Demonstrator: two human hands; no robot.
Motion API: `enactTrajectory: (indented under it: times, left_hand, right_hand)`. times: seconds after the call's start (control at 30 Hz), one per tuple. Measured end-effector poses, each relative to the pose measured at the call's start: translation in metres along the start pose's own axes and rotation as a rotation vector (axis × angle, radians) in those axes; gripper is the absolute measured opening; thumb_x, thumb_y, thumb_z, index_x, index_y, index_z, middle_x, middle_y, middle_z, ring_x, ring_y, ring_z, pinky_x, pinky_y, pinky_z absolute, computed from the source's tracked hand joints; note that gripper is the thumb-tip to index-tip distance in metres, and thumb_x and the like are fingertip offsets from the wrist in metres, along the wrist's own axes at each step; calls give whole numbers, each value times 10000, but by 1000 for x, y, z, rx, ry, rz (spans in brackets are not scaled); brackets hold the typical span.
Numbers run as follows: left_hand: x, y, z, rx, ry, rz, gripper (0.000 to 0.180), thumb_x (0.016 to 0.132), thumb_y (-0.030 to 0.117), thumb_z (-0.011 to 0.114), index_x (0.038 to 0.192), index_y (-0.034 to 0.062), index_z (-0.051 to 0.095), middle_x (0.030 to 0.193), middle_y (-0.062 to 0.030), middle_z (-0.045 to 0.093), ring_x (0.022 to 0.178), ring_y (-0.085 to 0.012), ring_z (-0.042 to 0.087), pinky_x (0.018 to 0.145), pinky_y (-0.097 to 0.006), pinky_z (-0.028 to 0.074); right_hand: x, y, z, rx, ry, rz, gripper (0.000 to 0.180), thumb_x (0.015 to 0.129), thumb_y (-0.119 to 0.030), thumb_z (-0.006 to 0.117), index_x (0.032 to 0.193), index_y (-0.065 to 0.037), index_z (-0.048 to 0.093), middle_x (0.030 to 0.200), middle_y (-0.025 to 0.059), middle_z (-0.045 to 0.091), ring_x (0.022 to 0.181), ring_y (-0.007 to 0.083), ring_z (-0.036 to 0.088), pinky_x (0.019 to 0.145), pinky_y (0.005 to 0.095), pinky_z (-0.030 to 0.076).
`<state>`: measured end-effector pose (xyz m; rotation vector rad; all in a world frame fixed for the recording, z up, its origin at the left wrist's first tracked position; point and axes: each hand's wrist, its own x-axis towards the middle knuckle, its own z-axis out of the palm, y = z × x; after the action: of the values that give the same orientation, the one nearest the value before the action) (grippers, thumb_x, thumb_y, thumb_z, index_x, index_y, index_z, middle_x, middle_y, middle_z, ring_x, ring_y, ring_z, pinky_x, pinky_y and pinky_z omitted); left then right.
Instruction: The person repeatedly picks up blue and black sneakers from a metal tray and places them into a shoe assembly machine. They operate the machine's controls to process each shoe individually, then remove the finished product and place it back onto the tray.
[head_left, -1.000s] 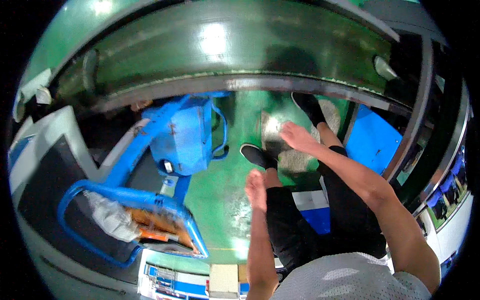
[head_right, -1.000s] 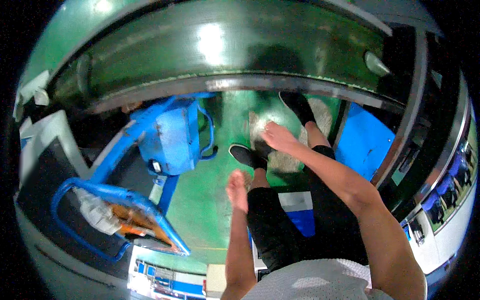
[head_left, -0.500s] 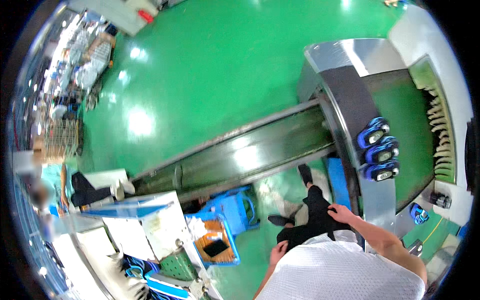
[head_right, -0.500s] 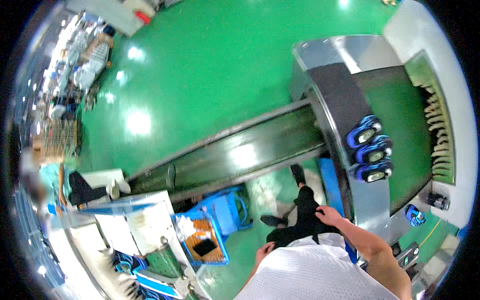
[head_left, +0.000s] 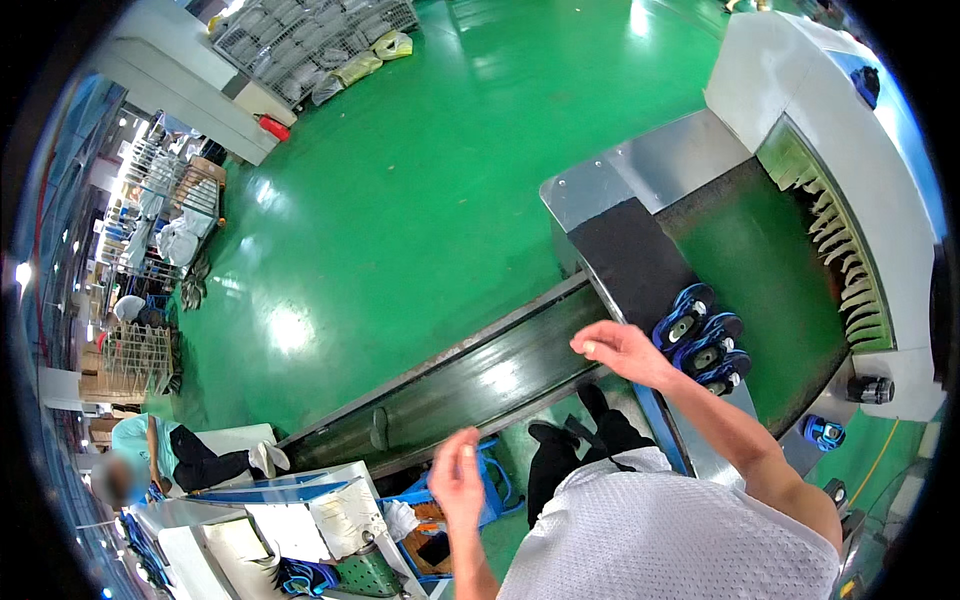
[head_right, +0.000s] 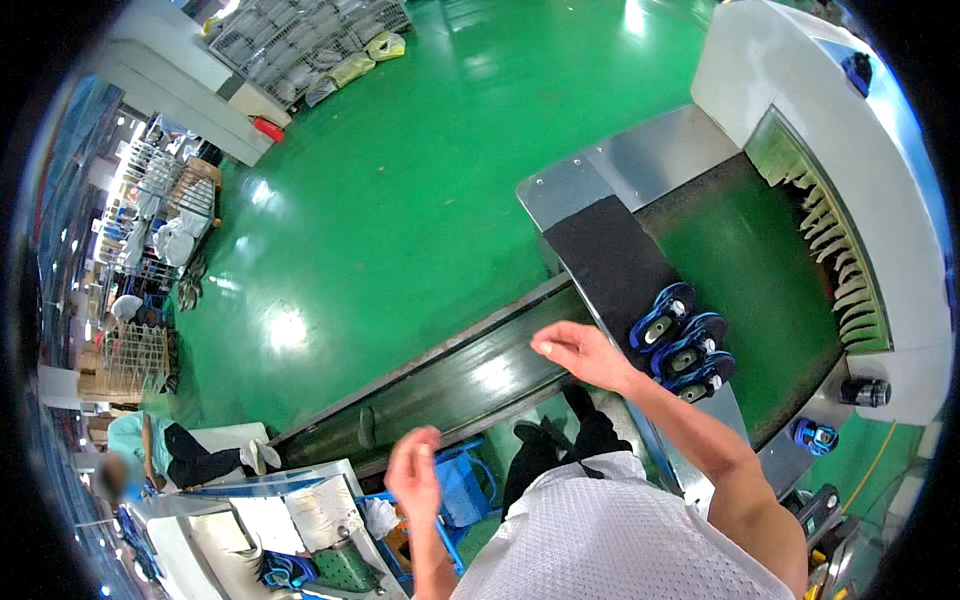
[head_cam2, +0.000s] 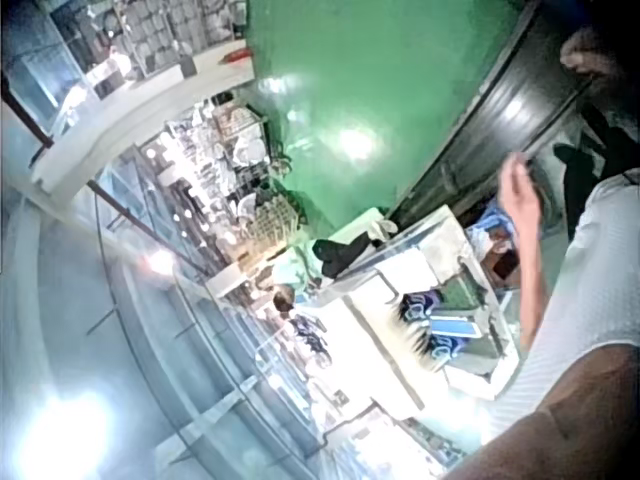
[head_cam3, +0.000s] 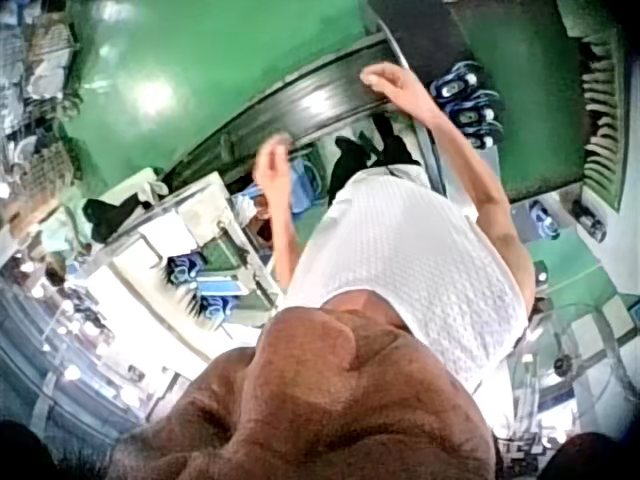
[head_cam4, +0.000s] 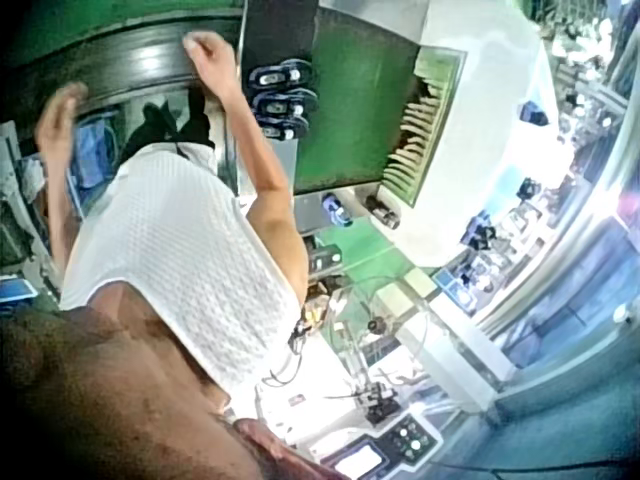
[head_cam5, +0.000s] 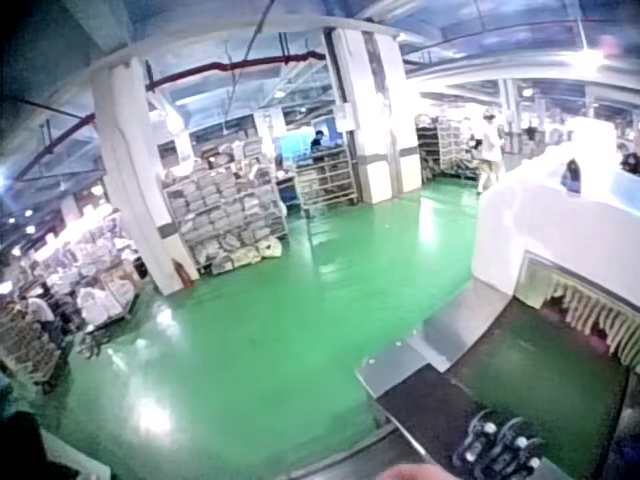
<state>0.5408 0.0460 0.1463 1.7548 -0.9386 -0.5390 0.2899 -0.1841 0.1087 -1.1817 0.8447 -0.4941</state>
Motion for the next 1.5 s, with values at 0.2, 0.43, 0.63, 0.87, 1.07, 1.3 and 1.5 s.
enactTrajectory:
  times: [0.2,0.43,0.63,0.87,1.07,1.3,1.5]
  left_hand:
    - [120,220,-97,-610,388,996,572,1009,507,525,1375,67,543,1340,-263,580,1225,-401,580,1057,-559,462]
    - [104,228,-213,-648,215,1266,473,954,413,486,1243,54,592,1133,-215,630,1051,-312,615,910,-434,487]
    - [57,53,-103,12,42,386,281,910,-10,617,1188,-7,654,1212,-183,638,991,-248,677,876,-353,570]
    - [-40,-67,-63,3,-23,-182,213,925,-40,650,1120,35,692,1104,-141,676,913,-240,665,797,-311,540]
    - [52,-96,-19,-116,-171,-186,125,878,-51,709,978,23,712,903,-96,698,757,-181,645,685,-292,515]
    - [238,-162,8,-89,-587,-192,88,899,-59,673,951,9,693,894,-91,729,758,-118,643,709,-277,530]
    - [432,-132,24,207,-1107,-418,101,971,49,639,1043,-1,688,982,-64,699,862,-129,628,799,-272,515]
  right_hand:
    - [-42,-214,30,56,48,-1382,491,988,-283,570,1424,-68,496,1473,167,509,1320,328,542,1103,515,435]
    - [-36,-239,107,-426,-101,-1341,416,1018,-270,544,1356,-28,556,1376,197,576,1204,312,617,1022,437,508]
    - [-27,4,64,-358,176,-145,268,1048,-103,566,1288,14,596,1246,85,669,1124,158,639,975,294,513]
    - [-22,-2,82,-566,118,100,199,995,-120,646,1160,-15,681,1030,76,724,952,148,686,814,295,554]
    - [116,-10,144,-711,-633,-231,155,945,-192,658,1002,-55,705,951,115,700,902,284,696,790,376,543]
    - [308,31,128,-799,-1104,-205,194,928,-277,608,913,-88,649,829,153,696,753,348,664,654,479,481]
    - [437,-50,66,-652,-1057,-10,359,988,-372,592,1033,-22,656,988,201,702,916,374,667,780,479,509]
